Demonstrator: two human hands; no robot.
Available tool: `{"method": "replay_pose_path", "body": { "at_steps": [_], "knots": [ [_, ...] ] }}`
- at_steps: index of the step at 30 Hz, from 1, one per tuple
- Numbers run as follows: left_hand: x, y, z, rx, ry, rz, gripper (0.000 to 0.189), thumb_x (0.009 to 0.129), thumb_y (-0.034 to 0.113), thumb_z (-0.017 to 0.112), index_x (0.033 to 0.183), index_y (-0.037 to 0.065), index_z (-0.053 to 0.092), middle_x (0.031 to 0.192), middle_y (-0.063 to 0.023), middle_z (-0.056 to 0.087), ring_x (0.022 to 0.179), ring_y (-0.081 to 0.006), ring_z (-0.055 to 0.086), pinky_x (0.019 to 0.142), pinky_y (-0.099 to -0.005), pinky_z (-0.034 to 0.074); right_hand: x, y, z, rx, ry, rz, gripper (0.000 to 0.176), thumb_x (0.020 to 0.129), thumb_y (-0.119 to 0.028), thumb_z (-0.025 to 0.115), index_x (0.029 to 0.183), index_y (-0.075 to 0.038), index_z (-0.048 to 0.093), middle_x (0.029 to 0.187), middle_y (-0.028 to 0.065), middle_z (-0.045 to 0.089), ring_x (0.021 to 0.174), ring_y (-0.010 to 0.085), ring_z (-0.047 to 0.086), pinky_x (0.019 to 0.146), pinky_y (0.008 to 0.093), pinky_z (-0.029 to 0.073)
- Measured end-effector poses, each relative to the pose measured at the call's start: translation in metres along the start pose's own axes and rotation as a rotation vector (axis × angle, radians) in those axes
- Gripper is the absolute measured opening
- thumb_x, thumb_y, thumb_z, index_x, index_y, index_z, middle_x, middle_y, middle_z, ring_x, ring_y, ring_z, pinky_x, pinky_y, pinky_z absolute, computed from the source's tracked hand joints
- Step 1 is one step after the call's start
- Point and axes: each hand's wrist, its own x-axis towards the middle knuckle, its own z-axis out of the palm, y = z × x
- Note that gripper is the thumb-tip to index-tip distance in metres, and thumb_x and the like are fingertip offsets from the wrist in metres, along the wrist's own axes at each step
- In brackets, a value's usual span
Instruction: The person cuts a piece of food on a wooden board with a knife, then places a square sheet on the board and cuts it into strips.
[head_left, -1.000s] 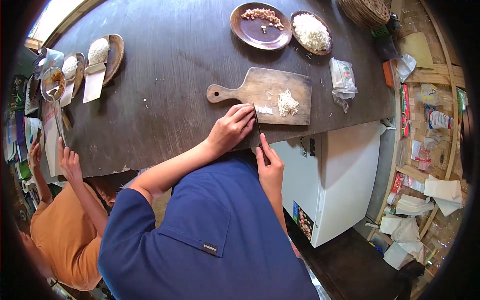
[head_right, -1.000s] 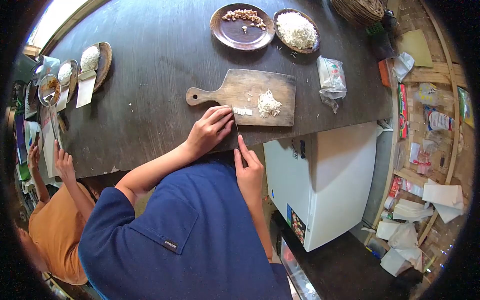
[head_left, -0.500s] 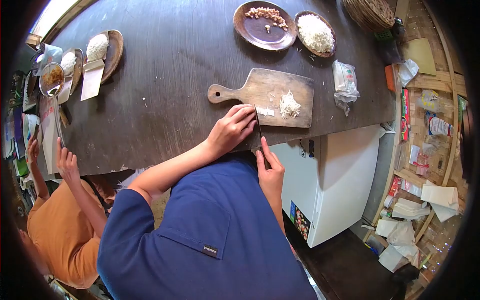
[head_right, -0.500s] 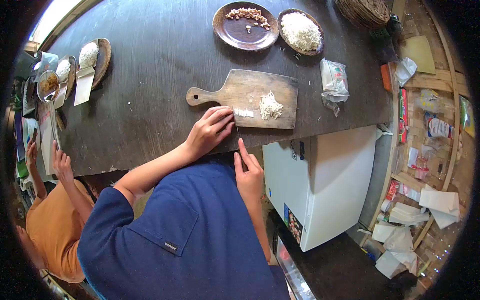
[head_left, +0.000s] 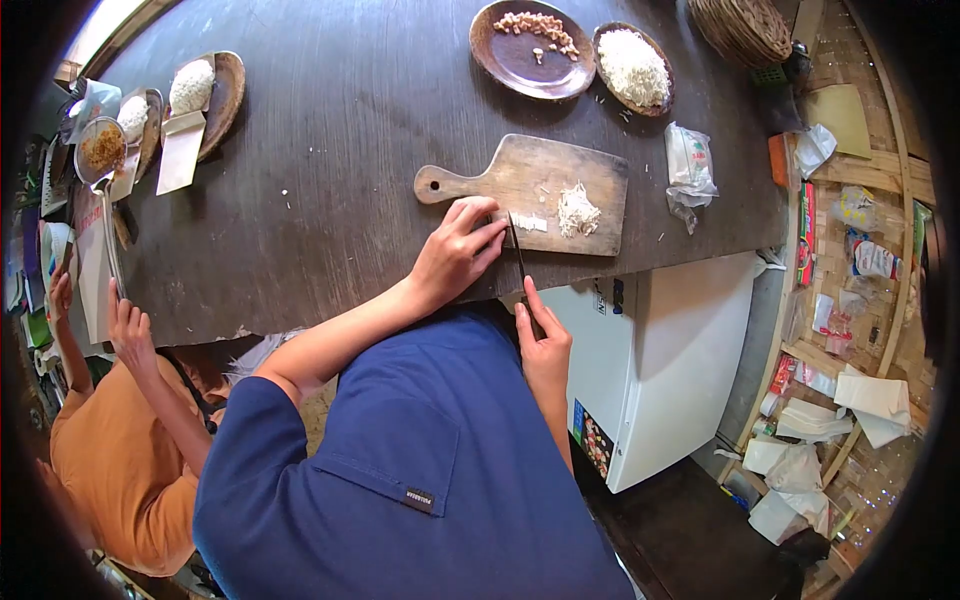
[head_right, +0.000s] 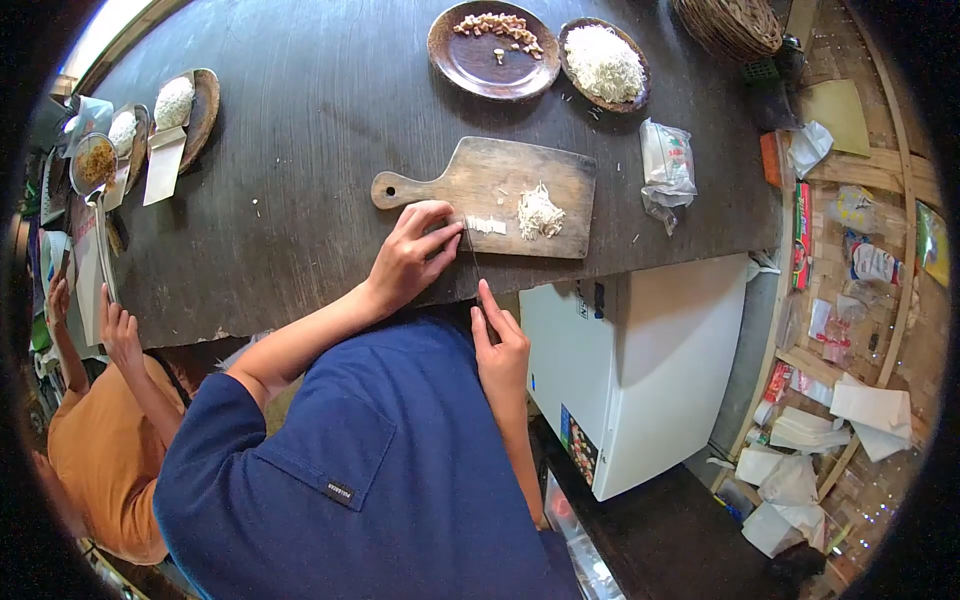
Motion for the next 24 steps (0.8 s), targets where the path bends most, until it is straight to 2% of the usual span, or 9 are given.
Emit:
{"method": "replay_pose_path", "body": {
  "at_steps": [7,10,11,15,17,24],
  "knots": [
    [-0.004,0.005,0.001,0.124,-0.021,0.052,0.030,0.085,0.004,0.081,0.114,-0.001,0.075,0.124,-0.0158,0.063,0.118,-0.0331,0.065,0.096,-0.0411,0.059,0.015,-0.001,0.008,-0.081,0.009,-0.063,0.046,0.103,-0.010,0.070,0.148,-0.019,0.067,0.078,0.0106,0.055,0.066,0.0146,0.045,0.064,0.0341,0.046],
    [0.001,0.005,-0.002,0.076,-0.012,0.028,0.030,0.086,0.004,0.081,0.115,0.000,0.075,0.122,-0.0158,0.063,0.116,-0.0329,0.065,0.096,-0.0403,0.059,0.018,-0.003,0.009,0.018,0.017,-0.047,0.046,0.104,-0.010,0.070,0.148,-0.019,0.066,0.078,0.0105,0.054,0.066,0.0145,0.044,0.064,0.0339,0.045],
    [0.001,0.004,-0.002,0.054,-0.008,0.020,0.030,0.086,0.003,0.081,0.115,0.000,0.075,0.122,-0.0154,0.063,0.116,-0.0329,0.065,0.096,-0.0400,0.059,0.013,-0.006,0.008,0.018,0.004,0.013,0.045,0.104,-0.011,0.070,0.149,-0.019,0.066,0.078,0.0105,0.053,0.067,0.0147,0.045,0.066,0.0336,0.046],
    [0.000,0.002,-0.002,-0.016,-0.010,-0.012,0.029,0.086,0.001,0.080,0.115,0.001,0.076,0.121,-0.0143,0.063,0.114,-0.0326,0.065,0.095,-0.0392,0.061,0.003,0.004,0.007,0.002,0.013,0.013,0.045,0.105,-0.011,0.070,0.149,-0.019,0.066,0.079,0.0103,0.055,0.069,0.0146,0.046,0.068,0.0328,0.048],
    [-0.001,0.001,-0.002,-0.042,0.000,-0.018,0.029,0.086,0.000,0.080,0.115,0.001,0.076,0.121,-0.0141,0.063,0.113,-0.0325,0.065,0.095,-0.0395,0.061,0.001,0.005,0.009,0.089,-0.014,0.134,0.044,0.105,-0.011,0.069,0.149,-0.018,0.066,0.080,0.0102,0.057,0.071,0.0140,0.048,0.071,0.0323,0.049],
    [0.002,0.003,-0.004,-0.039,-0.004,-0.014,0.029,0.086,-0.001,0.080,0.114,0.001,0.075,0.122,-0.0141,0.064,0.114,-0.0326,0.065,0.094,-0.0399,0.061,-0.001,0.011,0.013,0.156,-0.009,0.169,0.043,0.105,-0.012,0.069,0.148,-0.018,0.067,0.081,0.0105,0.060,0.073,0.0129,0.049,0.071,0.0308,0.049]
  ]
}}
